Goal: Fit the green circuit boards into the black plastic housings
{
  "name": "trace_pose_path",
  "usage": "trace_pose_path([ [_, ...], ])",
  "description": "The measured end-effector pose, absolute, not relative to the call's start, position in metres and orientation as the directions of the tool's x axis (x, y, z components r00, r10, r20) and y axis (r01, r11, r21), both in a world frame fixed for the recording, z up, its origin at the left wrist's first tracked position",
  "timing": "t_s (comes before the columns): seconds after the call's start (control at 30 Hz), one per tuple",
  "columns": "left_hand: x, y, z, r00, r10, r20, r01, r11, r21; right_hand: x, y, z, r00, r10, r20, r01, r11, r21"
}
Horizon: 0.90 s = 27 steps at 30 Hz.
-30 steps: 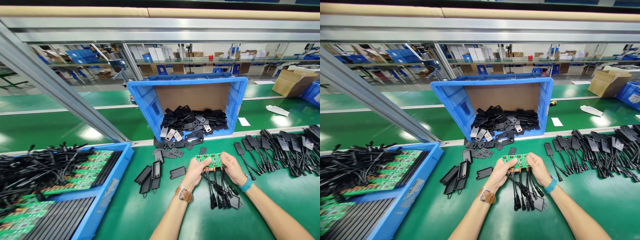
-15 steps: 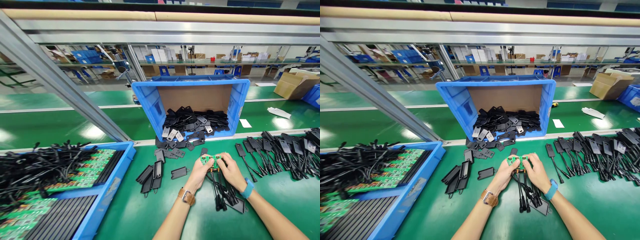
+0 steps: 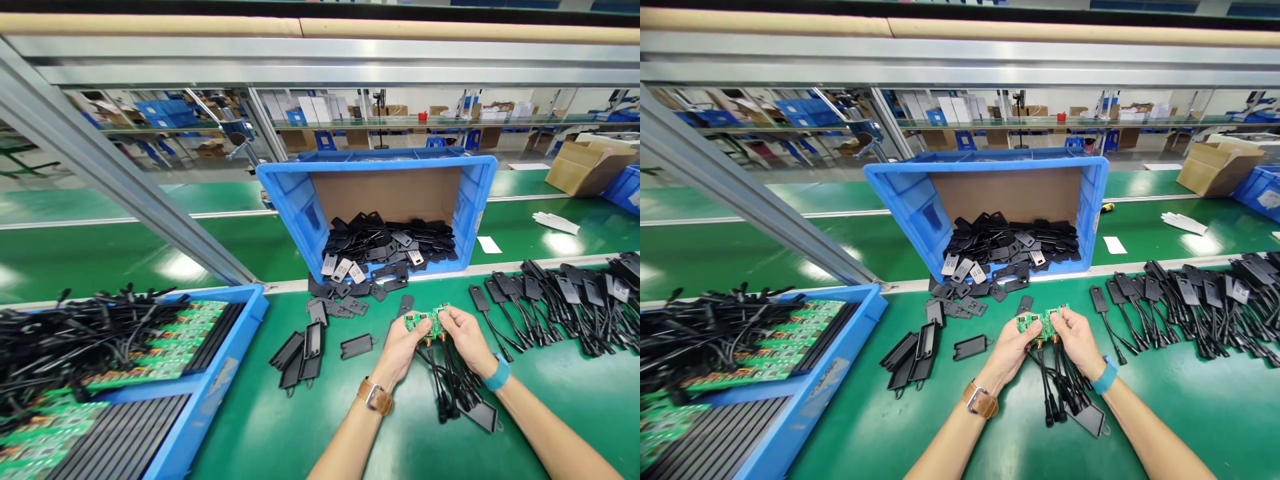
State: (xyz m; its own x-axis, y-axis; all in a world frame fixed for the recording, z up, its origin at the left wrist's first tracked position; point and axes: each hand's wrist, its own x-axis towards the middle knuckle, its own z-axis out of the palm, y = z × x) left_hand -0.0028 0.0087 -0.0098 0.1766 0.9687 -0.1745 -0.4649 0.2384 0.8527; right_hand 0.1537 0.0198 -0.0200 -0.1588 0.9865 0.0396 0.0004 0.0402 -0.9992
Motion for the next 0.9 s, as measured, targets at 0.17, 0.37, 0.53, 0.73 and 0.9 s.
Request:
trace_pose_path([
  [0.17,0.001,0.008,-0.012,0.111,0.976,-0.188,-0.44,0.218,0.871,0.157,0.02,-0.016,-0.011,0.931,0.364,0.442,0.331,-0.834],
  [0.37,0.011,0.003,-0.013,-0.005,0.987,-0.158,-0.301,0.149,0.942,0.144,0.007,-0.014,-0.197,0.959,0.203,0.319,0.259,-0.912],
  [0.53,0.007,0.003,-0.018,-0.275,0.961,-0.034,-0.066,0.016,0.998,0.138,-0.001,-0.013,-0.281,0.955,0.097,0.117,0.135,-0.984],
  [0.73,0.006,0.003,-0.025,-0.305,0.95,-0.071,-0.056,0.057,0.997,0.131,-0.008,-0.008,-0.33,0.944,-0.007,-0.112,-0.047,-0.993],
  [0.9,0.009,0.003,-0.025,-0.254,0.96,-0.116,-0.078,0.099,0.992,0.135,-0.002,-0.006,-0.257,0.966,-0.016,-0.069,-0.035,-0.997],
])
